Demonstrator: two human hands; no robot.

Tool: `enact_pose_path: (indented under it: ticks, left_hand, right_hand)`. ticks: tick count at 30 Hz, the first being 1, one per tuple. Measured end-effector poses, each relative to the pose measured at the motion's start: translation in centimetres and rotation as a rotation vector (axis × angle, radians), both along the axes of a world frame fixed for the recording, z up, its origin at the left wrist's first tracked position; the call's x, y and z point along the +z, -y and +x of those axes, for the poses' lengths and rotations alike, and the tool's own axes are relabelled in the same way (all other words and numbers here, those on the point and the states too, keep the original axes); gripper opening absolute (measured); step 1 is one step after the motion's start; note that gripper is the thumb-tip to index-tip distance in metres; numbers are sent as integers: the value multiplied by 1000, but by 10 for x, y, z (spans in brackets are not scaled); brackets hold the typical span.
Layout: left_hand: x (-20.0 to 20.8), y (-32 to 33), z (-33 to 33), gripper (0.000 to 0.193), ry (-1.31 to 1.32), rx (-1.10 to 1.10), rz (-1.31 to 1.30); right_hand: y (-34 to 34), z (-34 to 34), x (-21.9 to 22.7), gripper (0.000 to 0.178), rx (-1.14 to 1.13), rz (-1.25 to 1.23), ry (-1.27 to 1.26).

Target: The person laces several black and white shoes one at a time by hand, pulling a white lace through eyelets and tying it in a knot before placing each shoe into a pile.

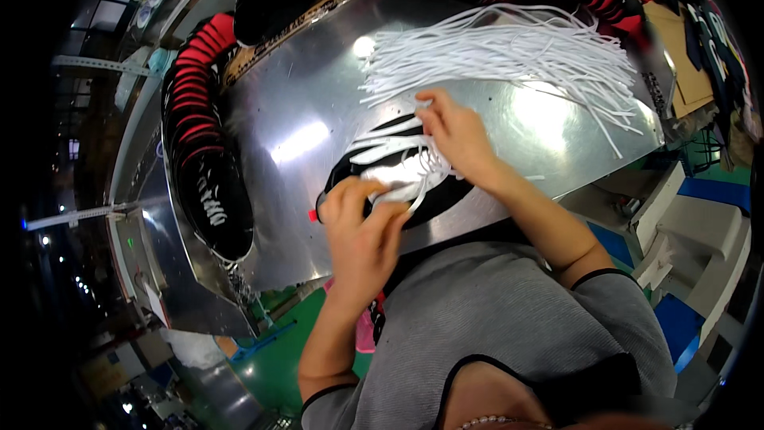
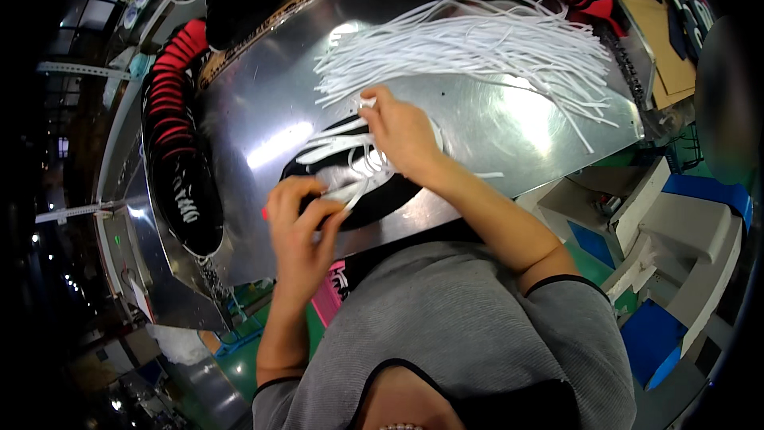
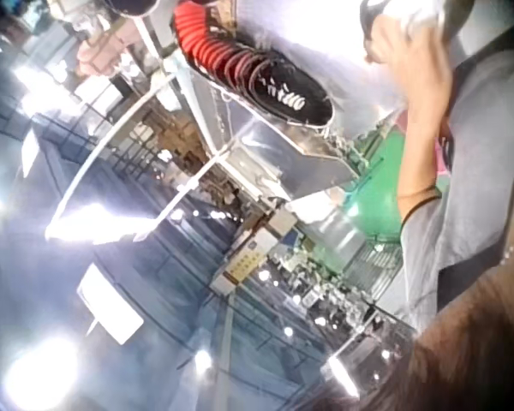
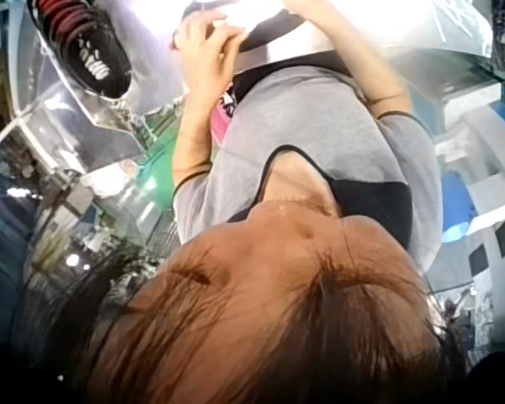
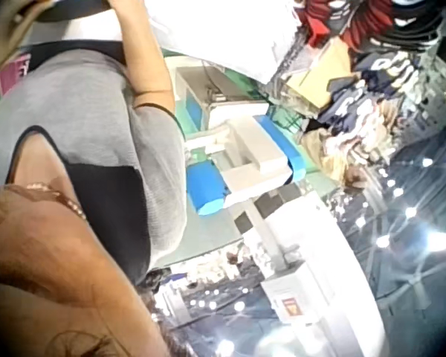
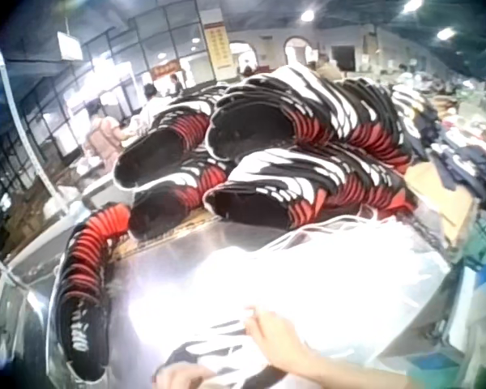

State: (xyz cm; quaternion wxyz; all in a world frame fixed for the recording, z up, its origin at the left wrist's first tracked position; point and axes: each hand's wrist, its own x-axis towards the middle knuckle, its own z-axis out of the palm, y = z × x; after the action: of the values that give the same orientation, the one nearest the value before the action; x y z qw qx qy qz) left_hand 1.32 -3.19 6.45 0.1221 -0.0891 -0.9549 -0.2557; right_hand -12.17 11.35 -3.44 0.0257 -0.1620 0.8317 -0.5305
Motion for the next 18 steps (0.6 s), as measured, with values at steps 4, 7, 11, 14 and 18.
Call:
enact_pose_path:
  ticks: [4,7,11,14,18]
  left_hand:
    - [-45,-13,-8,13,-29,112,124]
    - [-52,-12,-9,15,7,126,149]
    - [-58,-10,-11,20,76,228,237]
    - [-58,-7,-14,22,77,220,181]
    - [-56,-6,-17,19,143,258,182]
  right_hand:
    - [-18,5,19,24,64,-326,231]
    - [-38,27,25,23,151,-305,198]
    - [-52,59,26,20,302,-174,226]
    - [-52,71,16,18,338,-123,196]
    - [-49,68,12,17,353,-72,224]
